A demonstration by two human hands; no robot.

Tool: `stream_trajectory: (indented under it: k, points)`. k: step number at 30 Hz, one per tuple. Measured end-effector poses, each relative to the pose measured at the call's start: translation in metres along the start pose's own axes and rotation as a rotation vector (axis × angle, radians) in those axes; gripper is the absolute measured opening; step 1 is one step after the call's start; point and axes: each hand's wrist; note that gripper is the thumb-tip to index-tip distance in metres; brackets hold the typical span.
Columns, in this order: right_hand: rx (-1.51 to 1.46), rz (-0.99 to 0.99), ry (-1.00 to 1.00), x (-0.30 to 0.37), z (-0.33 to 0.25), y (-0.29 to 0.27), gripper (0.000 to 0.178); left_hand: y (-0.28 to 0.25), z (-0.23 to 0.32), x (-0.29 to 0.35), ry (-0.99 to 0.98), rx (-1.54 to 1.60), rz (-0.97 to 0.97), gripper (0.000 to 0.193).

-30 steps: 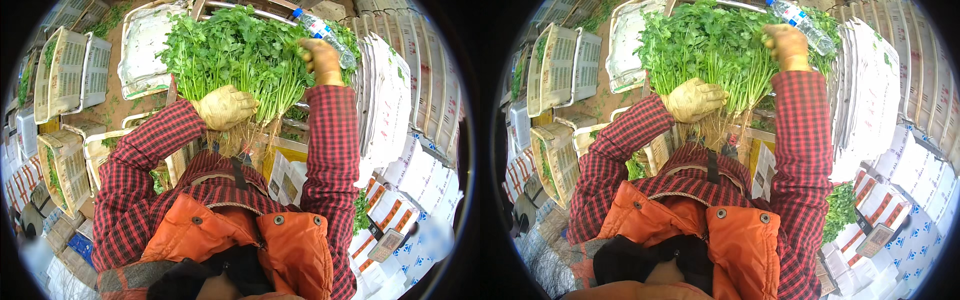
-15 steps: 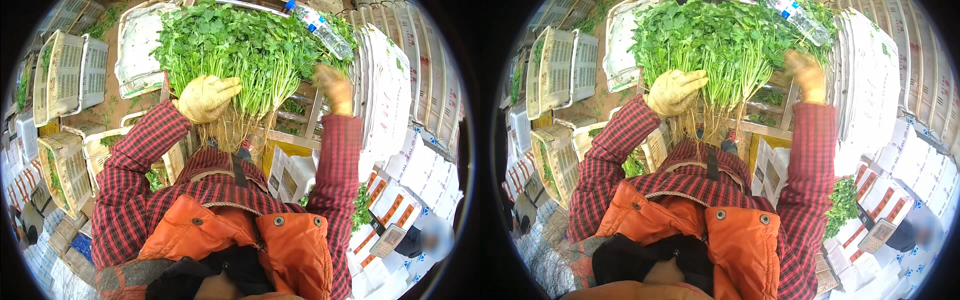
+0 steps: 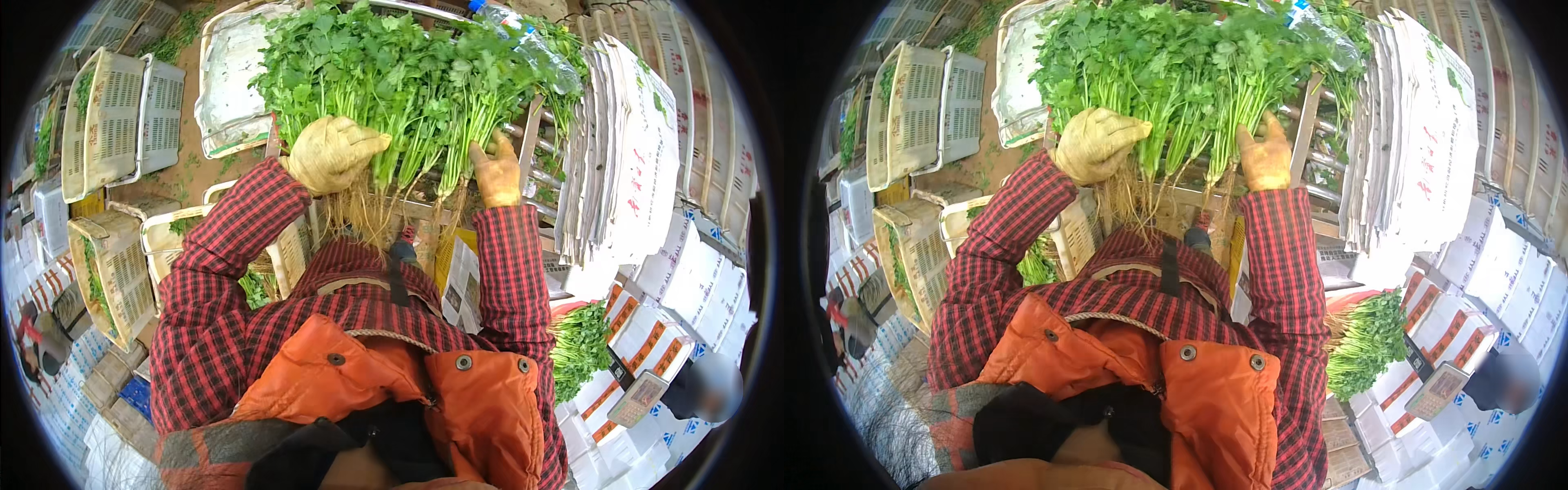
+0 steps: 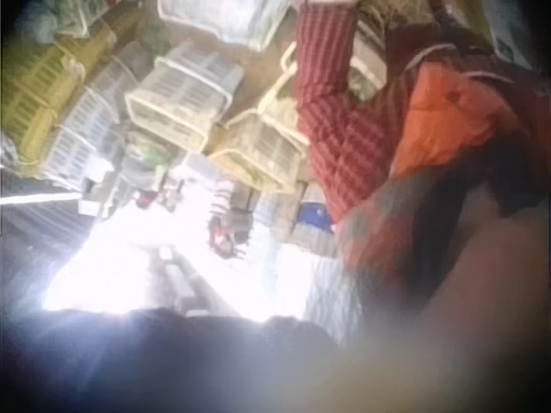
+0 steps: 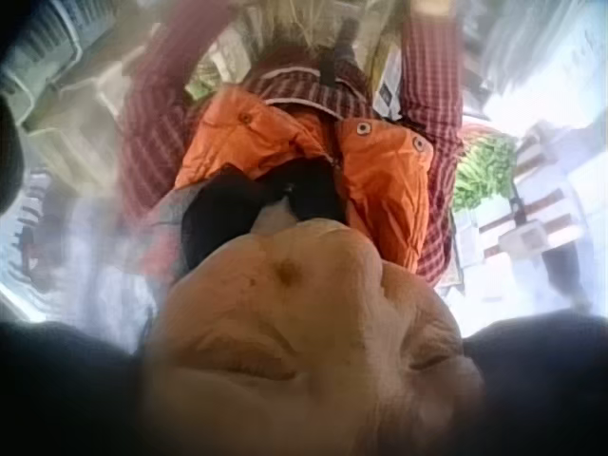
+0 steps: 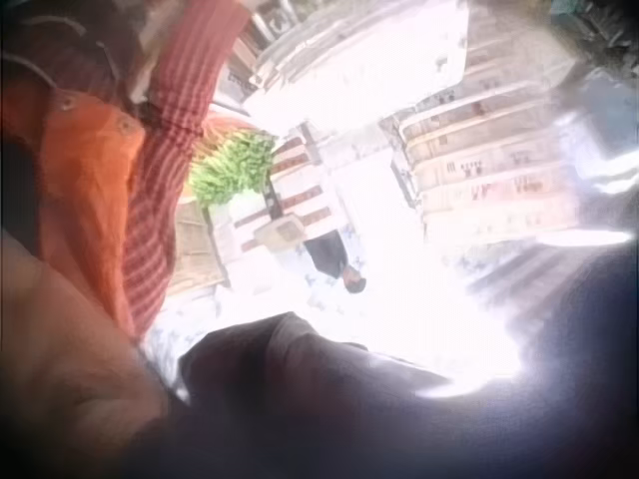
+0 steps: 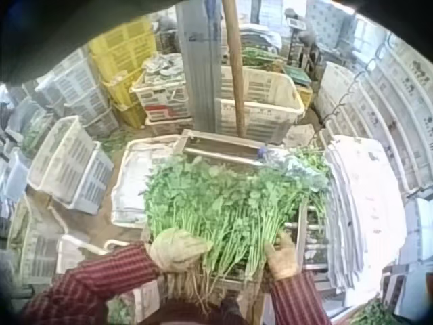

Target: The person gathers bunches of leafy green vegetables, trims the roots with a knife, and ties them into bundles using rubber bands. The person then places the finished bundles into a plastic basket.

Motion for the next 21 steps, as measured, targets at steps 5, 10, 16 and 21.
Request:
stream_trajectory:
  k: [5,10,16,21]
  points:
    - [0.188,0.154,-0.29,0.05,-0.027,-0.007,0.043,0.007,-0.003,0.01,0.002,0.03,0.058,0.044]
    - [0.802,-0.402,-0.151,0.085,-0.085,0.03,0.044,0.013,-0.007,0.01,0.0,0.115,0.195,0.05]
    - [0.072,-0.362,-0.058,0.052,-0.041,0.027,0.012,0.011,-0.005,0.015,-0.02,0.145,0.217,0.056]
    - [-0.387,-0.41,0.123,0.045,-0.032,0.01,0.01,0.012,-0.007,0.007,0.042,0.077,0.04,0.057]
Point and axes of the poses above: each hand's wrist, its own x-axis away from the middle knuckle, its own y-axis out of the palm, z = x × y, and after that the axes turned 11 degrees about y, right-handed
